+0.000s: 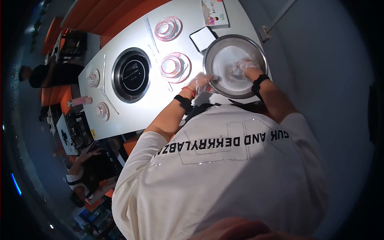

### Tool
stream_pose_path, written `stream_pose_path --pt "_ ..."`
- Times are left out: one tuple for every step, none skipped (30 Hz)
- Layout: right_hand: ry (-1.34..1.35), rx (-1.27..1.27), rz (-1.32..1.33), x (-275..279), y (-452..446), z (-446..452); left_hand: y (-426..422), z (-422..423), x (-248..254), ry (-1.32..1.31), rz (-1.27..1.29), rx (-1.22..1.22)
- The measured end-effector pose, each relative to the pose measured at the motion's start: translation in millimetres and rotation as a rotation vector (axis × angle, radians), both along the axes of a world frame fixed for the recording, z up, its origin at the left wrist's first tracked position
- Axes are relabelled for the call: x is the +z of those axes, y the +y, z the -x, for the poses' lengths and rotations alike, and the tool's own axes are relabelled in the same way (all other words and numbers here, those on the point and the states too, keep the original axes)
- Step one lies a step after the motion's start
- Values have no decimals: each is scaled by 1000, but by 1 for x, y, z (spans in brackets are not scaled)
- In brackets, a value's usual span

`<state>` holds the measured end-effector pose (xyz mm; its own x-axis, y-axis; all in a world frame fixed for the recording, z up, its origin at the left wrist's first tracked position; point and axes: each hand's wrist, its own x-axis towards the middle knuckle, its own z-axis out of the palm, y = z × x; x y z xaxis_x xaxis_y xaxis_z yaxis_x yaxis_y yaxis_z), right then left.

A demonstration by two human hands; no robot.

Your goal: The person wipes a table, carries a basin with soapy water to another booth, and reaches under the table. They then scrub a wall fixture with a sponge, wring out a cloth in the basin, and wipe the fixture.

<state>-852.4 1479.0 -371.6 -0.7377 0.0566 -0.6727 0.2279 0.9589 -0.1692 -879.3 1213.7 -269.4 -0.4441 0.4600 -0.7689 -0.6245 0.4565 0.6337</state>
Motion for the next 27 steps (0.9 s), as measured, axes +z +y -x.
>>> stream_pose_path --pt "23 16 -51 35 -3 3 3 1 -4 1 -2 -24" --pt "166 -441 18 34 -7 8 -1 6 -12 -26 6 -49" --pt "222 -461 9 2 -4 9 2 7 -8 4 49 -62" --pt "230 -383 -3 -6 -1 9 4 6 -2 36 95 -74" --pt "240 -307 -17 -13 3 9 6 6 6 113 168 -70" --pt "199 -134 -37 9 -3 1 9 5 15 188 244 -65" --pt "157 40 -57 29 -9 -1 11 8 21 264 320 -58" --pt "145 -14 -51 39 -9 1 6 13 12 574 445 -137" --pt "132 -69 -45 47 -9 4 7 15 17 883 567 -216" --pt "118 -123 -38 51 -6 6 11 17 21 1193 687 -295" --pt "147 -146 -56 22 -4 12 14 18 26 1024 593 -147" --pt "121 -19 -24 4 0 19 26 20 49 929 535 -103" --pt "93 106 9 -7 2 23 30 21 46 911 447 -101" --pt "63 232 43 -18 4 23 35 24 40 892 361 -100" --pt "187 325 86 17 4 20 40 26 30 788 239 -103" --pt "244 179 258 33 12 20 46 25 16 679 122 -102" --pt "291 34 436 41 17 19 50 23 5 565 14 -96" --pt "325 -116 620 49 19 16 56 21 -1 497 -82 -105" --pt "288 -241 719 70 21 12 60 14 -4 422 -169 -108" --pt "252 -367 811 87 25 9 74 6 18 252 -204 -12" --pt "307 -393 964 89 30 5 79 9 14 217 -240 -24" --pt "365 -426 1108 96 34 0 85 8 13 132 -271 47" --pt "303 -464 1109 103 37 -2 92 9 12 48 -307 114" --pt "249 -502 1107 117 41 -5 99 10 16 -32 -348 177" --pt "198 -539 1102 126 44 -9 104 9 32 -98 -429 214" --pt "199 -601 1179 132 45 -14 109 9 33 -84 -464 225" --pt "200 -663 1256 136 45 -18 114 9 34 -69 -499 235"
